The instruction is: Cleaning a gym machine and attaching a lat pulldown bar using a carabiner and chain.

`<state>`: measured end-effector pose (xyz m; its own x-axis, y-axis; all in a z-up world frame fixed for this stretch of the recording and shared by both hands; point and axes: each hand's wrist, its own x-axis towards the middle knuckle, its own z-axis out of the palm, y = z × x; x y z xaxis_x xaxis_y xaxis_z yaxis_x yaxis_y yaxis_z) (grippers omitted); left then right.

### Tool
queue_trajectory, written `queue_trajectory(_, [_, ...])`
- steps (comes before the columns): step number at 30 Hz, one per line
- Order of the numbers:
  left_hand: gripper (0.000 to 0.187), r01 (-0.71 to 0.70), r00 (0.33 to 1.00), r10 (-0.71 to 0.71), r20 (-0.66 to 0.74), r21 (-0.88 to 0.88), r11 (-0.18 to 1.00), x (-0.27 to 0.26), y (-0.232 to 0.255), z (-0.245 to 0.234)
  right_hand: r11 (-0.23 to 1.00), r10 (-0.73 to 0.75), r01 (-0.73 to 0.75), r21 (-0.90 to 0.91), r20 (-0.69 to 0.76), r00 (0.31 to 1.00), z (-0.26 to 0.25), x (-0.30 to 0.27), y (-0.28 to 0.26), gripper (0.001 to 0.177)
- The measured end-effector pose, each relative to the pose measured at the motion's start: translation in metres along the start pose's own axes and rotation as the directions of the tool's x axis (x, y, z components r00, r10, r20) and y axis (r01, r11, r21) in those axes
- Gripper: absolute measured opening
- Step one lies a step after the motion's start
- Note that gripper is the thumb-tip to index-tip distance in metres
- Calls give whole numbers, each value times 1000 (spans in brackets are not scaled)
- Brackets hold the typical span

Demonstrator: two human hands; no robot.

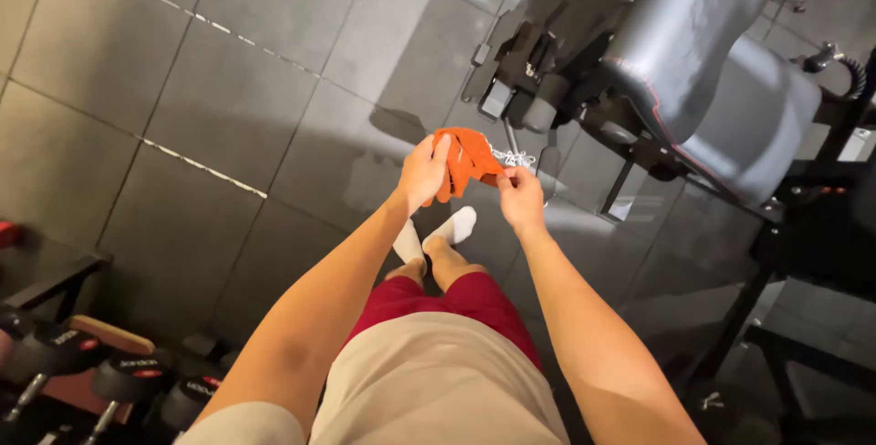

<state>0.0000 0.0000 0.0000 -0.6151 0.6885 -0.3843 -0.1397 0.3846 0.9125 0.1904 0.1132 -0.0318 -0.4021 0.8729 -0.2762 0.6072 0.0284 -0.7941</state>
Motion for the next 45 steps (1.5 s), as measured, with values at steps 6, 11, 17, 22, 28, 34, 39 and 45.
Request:
queue_trajectory(6, [37, 341, 936, -345, 68, 59, 938, 32, 62, 8, 973, -173, 159, -166, -74, 982, 27, 70, 47, 17])
queue_trajectory(11, [33, 54, 997, -61, 47, 140, 989, 148, -76, 47, 996, -48, 39, -77, -123, 991, 39, 125, 128, 18])
queue_trajectory(17, [34, -83, 994, 74, 81, 120, 989, 269, -183, 79, 992, 23, -11, 125, -97, 995, 88, 219, 224, 15])
queue_trajectory(22, [32, -395, 919, 373, 128, 273, 877, 356, -306, 113, 990, 121, -116, 80, -59, 991, 142, 273, 315, 16])
queue_trajectory(28, [24, -167, 936, 82, 342, 227, 959, 375, -301, 118, 970, 141, -159, -186, -106, 984, 167, 334, 486, 28])
queue_trajectory(34, [24, -300, 884, -20, 466, 600, 741, 419, -339, 126, 618, 522, -616, -488, -332, 786, 138, 376, 526, 54])
queue_trajectory(39, [18, -515, 831, 133, 541, 656, 551, 438, -385, 137, 474, 520, -718, -509, -497, 695, 144, 391, 646, 64])
queue_trajectory(45, [16, -578, 790, 203, 579, 593, 560, 436, -401, 141, 587, 571, -694, -418, -394, 720, 204, 362, 672, 58])
